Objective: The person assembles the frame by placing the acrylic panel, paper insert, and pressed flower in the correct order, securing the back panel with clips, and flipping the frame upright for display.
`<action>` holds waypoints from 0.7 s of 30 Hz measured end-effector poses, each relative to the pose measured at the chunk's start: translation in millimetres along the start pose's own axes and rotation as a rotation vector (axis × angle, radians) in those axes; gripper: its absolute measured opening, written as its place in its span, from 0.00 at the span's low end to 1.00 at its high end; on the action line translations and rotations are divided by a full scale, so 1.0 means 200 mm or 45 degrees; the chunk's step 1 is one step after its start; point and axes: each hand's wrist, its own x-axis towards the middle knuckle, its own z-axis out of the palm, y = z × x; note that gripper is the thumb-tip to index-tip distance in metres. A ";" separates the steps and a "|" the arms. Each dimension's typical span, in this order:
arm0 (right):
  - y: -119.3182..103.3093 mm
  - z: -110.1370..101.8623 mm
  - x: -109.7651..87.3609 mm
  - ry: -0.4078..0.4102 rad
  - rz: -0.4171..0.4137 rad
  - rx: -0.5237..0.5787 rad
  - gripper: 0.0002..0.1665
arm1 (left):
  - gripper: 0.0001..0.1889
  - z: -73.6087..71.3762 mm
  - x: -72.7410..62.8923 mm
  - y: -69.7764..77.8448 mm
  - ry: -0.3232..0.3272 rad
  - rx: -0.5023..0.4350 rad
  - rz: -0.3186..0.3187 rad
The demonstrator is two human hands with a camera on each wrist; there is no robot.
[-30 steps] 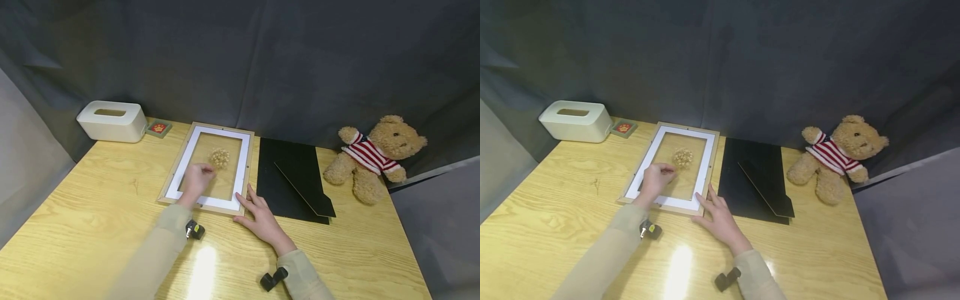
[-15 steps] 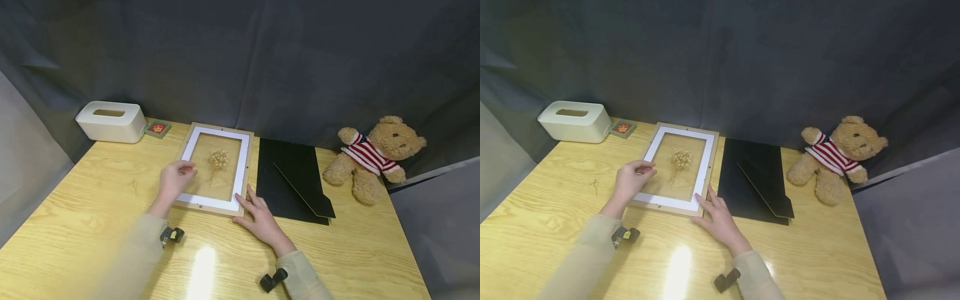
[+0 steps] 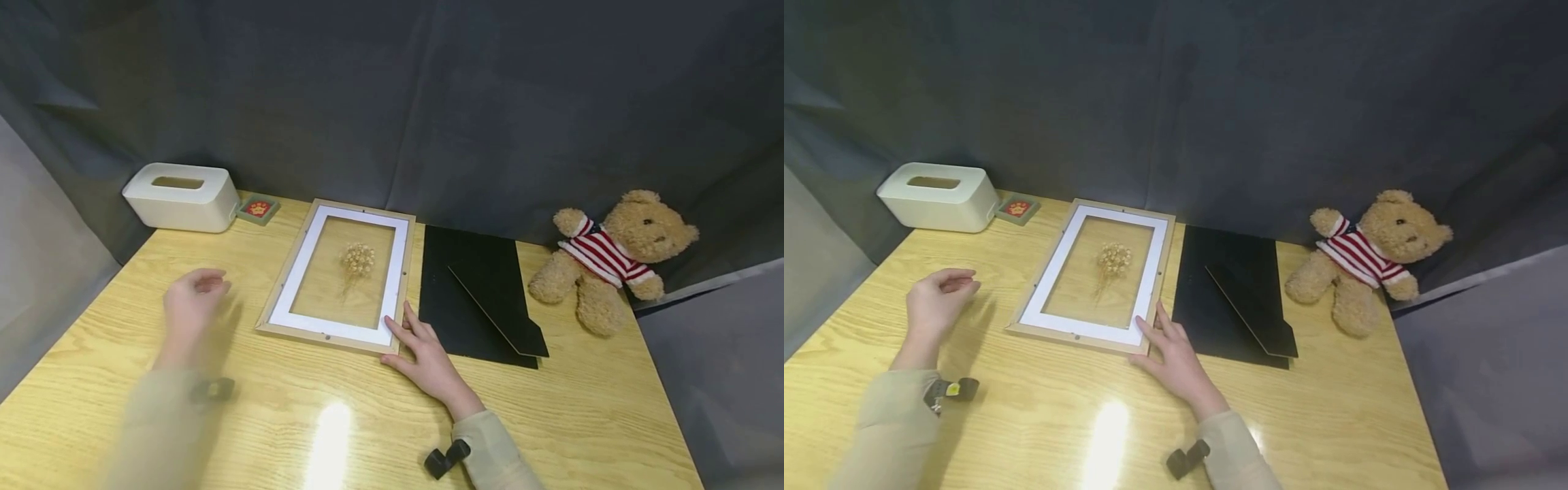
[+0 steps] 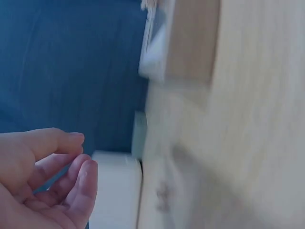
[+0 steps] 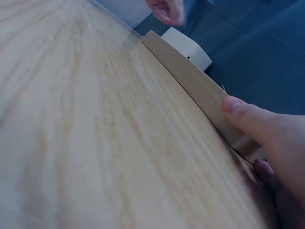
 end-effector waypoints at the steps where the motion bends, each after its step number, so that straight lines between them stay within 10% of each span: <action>1: 0.00 0.00 0.00 0.000 -0.002 -0.001 0.42 | 0.14 -0.02 0.00 -0.03 0.001 0.007 -0.024; 13: 0.01 0.01 0.00 0.011 -0.014 0.000 0.42 | 0.20 -0.04 -0.01 -0.29 -0.090 -0.031 -0.191; 21: 0.00 0.00 0.00 0.006 -0.002 -0.004 0.42 | 0.22 0.00 -0.01 -0.29 -0.177 -0.037 -0.257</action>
